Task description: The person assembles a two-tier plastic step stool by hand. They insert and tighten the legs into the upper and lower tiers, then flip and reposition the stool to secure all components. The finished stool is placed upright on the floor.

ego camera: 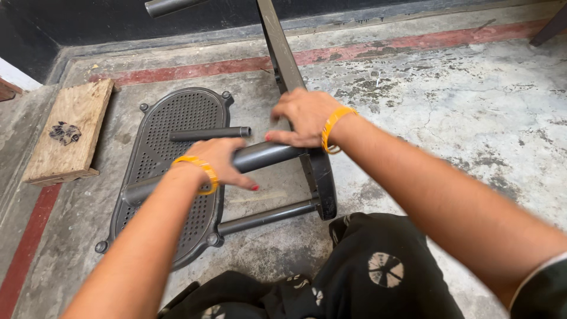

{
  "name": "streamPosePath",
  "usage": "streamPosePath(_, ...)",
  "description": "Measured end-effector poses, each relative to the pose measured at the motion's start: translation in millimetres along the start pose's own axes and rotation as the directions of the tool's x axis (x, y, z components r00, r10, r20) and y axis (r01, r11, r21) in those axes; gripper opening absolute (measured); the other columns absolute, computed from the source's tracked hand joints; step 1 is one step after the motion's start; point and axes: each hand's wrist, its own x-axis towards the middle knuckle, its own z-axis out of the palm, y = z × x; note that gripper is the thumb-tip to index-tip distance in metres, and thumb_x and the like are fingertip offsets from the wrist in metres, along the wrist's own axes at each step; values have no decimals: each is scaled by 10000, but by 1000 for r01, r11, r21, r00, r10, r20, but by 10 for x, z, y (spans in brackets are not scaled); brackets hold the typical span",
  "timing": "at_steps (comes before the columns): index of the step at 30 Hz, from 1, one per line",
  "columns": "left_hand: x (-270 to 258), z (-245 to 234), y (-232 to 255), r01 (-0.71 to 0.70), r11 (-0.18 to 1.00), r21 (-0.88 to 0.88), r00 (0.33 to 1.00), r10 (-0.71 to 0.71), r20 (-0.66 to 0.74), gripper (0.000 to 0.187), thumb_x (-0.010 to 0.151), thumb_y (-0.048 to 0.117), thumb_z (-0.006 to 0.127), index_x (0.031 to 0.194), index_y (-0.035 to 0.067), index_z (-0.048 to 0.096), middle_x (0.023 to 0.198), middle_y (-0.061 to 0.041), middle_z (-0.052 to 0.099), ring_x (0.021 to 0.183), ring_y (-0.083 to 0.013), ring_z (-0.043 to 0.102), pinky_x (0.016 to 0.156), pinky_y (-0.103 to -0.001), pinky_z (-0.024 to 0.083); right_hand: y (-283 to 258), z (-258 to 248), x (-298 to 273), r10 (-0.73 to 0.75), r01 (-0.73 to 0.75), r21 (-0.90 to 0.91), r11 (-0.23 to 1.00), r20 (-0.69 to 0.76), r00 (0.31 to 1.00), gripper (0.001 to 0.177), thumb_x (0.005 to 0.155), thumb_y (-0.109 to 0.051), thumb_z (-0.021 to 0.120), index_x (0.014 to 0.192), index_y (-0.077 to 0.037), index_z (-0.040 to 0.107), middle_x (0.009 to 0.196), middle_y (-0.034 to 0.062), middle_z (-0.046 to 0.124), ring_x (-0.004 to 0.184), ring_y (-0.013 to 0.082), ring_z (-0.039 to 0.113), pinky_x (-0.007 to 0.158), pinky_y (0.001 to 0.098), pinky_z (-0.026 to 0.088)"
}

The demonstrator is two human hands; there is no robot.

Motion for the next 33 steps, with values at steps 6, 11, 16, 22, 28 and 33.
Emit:
streamPosePath(6, -139, 86, -461, 66, 986, -154, 998, -68, -11, 784, 523, 503, 910, 1198, 157, 713, 1142, -117, 763, 1080, -281, 730, 984, -391, 545, -81, -175, 375, 132, -148, -8, 989, 504, 854, 829, 611, -680, 778, 1257, -165, 722, 1266, 96, 744, 1156, 294, 686, 1022, 412, 518)
streamPosePath(11, -99, 123, -529, 126, 985, -116, 992, -125, 12, 735, 544, 448, 920, 1197, 189, 701, 1122, -95, 764, 1073, -278, 728, 980, -397, 542, -405, 39, 516, 28, -43, 14, 999, 566, 824, 889, 552, -509, 882, 1327, -126, 674, 1295, 158, 688, 1151, 331, 671, 974, 454, 539)
streamPosePath(16, -361, 63, -790, 308, 947, 87, 942, -317, 108, 673, 594, 434, 915, 1205, 225, 725, 1147, -81, 778, 1099, -261, 737, 1000, -399, 551, -723, 438, 681, 47, -94, 46, 994, 608, 793, 742, 532, -368, 876, 1195, -53, 766, 1139, 145, 774, 1021, 302, 749, 889, 441, 592)
streamPosePath(22, -419, 196, -942, 390, 914, 116, 919, -394, 15, 620, 640, 435, 864, 1221, 256, 735, 1084, -93, 794, 1070, -273, 750, 989, -393, 572, -806, 438, 478, 60, -58, -18, 998, 396, 916, 611, 651, -215, 813, 1247, -201, 680, 1104, 101, 750, 1003, 281, 718, 879, 415, 561)
streamPosePath(28, -550, 423, -863, 328, 880, 343, 889, -164, -428, 367, 720, 334, 811, 1048, 214, 698, 916, -39, 746, 887, -246, 733, 836, -386, 568, -751, 622, 99, -57, 43, -96, 995, -147, 988, 291, 743, -124, 731, 1019, -184, 659, 875, 60, 718, 844, 280, 711, 725, 423, 560)
streamPosePath(33, -665, 640, -825, 233, 897, 376, 727, 96, -679, 419, 596, 273, 841, 956, 143, 671, 889, -33, 706, 885, -237, 702, 792, -400, 491, -645, 966, -110, -242, 62, -272, 960, -698, 674, 86, 840, -162, 660, 906, -170, 606, 760, 21, 608, 764, 228, 659, 696, 372, 505)
